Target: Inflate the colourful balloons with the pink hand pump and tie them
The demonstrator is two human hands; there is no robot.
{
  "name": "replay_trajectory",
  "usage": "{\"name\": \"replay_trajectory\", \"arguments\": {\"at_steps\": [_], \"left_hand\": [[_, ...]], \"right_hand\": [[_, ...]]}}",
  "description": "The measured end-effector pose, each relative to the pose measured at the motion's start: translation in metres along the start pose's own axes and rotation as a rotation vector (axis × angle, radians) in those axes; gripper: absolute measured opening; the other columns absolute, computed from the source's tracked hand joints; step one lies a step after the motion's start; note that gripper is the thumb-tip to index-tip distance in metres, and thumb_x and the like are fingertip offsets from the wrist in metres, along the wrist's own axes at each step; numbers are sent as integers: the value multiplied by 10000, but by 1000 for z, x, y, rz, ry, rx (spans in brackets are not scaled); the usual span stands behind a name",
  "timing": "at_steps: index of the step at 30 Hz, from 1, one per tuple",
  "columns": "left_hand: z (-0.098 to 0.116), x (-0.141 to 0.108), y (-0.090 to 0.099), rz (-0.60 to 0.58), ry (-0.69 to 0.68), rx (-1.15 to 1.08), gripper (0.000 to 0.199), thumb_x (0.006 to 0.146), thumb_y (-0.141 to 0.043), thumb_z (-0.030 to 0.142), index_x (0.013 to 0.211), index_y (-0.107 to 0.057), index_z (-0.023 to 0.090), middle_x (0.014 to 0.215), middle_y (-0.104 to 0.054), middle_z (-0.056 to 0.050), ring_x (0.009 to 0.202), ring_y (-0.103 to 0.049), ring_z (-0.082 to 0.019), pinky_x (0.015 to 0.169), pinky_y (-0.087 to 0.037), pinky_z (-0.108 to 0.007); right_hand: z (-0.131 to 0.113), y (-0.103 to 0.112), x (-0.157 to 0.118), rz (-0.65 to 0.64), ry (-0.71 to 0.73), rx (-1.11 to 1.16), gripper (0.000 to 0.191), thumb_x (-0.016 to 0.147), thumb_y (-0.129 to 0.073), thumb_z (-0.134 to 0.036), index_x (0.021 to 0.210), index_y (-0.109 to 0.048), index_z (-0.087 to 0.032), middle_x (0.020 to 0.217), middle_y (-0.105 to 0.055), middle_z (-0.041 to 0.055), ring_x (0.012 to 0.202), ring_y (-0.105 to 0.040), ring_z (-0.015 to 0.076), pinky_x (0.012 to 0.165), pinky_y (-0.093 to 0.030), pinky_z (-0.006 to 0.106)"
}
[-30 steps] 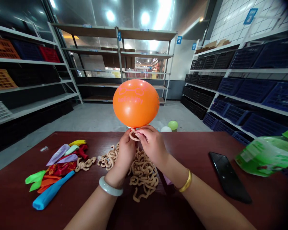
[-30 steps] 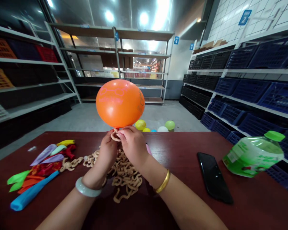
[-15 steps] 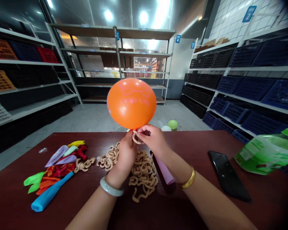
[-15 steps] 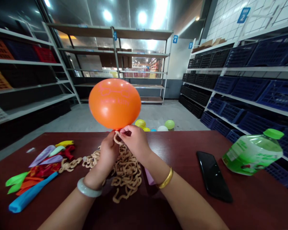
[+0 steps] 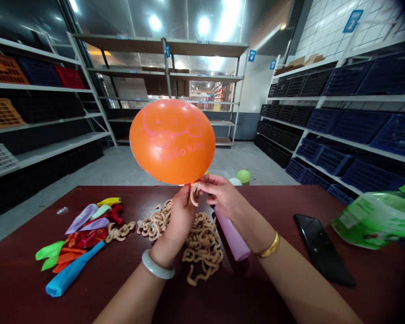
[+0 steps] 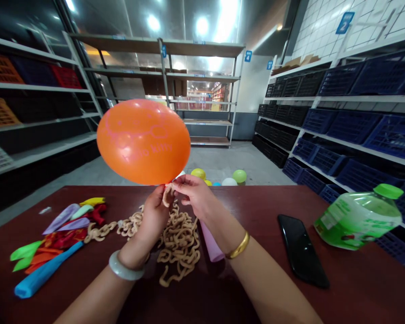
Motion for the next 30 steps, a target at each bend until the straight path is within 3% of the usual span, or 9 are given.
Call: {"name": "replay_trajectory", "arguments": {"at_steps": [4,6,12,15,21,25,30], "left_hand": [[0,0,3,32,-12,140,228,932,-490,323,786,-607,191,721,-645,-23,653,-568,-161,659,-439,-278],[3,0,3,23,-36,200,254,937,-471,302,747,-599,193,699,-639,-21,644,-563,-160,665,-435,-278],[4,1,4,38,-69,226,255,943,-451,305,764,-594,194,703,-645,-28,646,-574,-165,656,-426,-282],[-3,1,4,35,-33,174,206,936,-470,303,818,-597,190,732,-644,-26,656,-569,-162,645,-423,-276],[-12,-2,-8,-51,57,61,310,982,-441,412,808,-571,191,706,-578,-10,629,-505,-146,591,-384,-261],[-21,-5,-17,-80,147,-62,343,965,-471,476,819,-584,187,679,-542,-3,595,-455,-138,551,-361,-252],[-27,-9,-38,-184,205,-216,392,931,-525,523,710,-517,200,599,-427,25,531,-368,-122,507,-310,-251]], "right_hand": [[-18,14,-1,226,191,-367,103,759,-665,-244,761,-563,-227,717,-658,4,625,-617,152,515,-467,247],[-23,13,-2,246,214,-434,78,751,-639,-189,768,-572,-227,711,-655,-5,586,-608,144,503,-474,244],[-15,7,0,140,96,-361,73,822,-606,-185,828,-674,-211,734,-698,6,445,-552,114,414,-438,240],[-12,13,1,153,78,-344,40,804,-668,-235,804,-684,-198,762,-708,17,489,-568,118,425,-434,236],[9,24,9,109,-26,-7,269,708,-749,-415,761,-626,-182,743,-648,1,607,-561,113,493,-404,215],[20,34,10,236,-59,100,347,653,-764,-474,736,-591,-186,741,-647,-1,629,-554,118,519,-400,224],[24,52,12,406,16,190,279,632,-743,-421,703,-602,-192,618,-535,-48,544,-462,101,451,-325,220]]}}
Point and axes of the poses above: each hand's wrist, its own x-axis towards the middle knuckle, its own y-axis out of the back of the hand, z = x × y, the point moved 10 cm from there along x, towards the middle knuckle
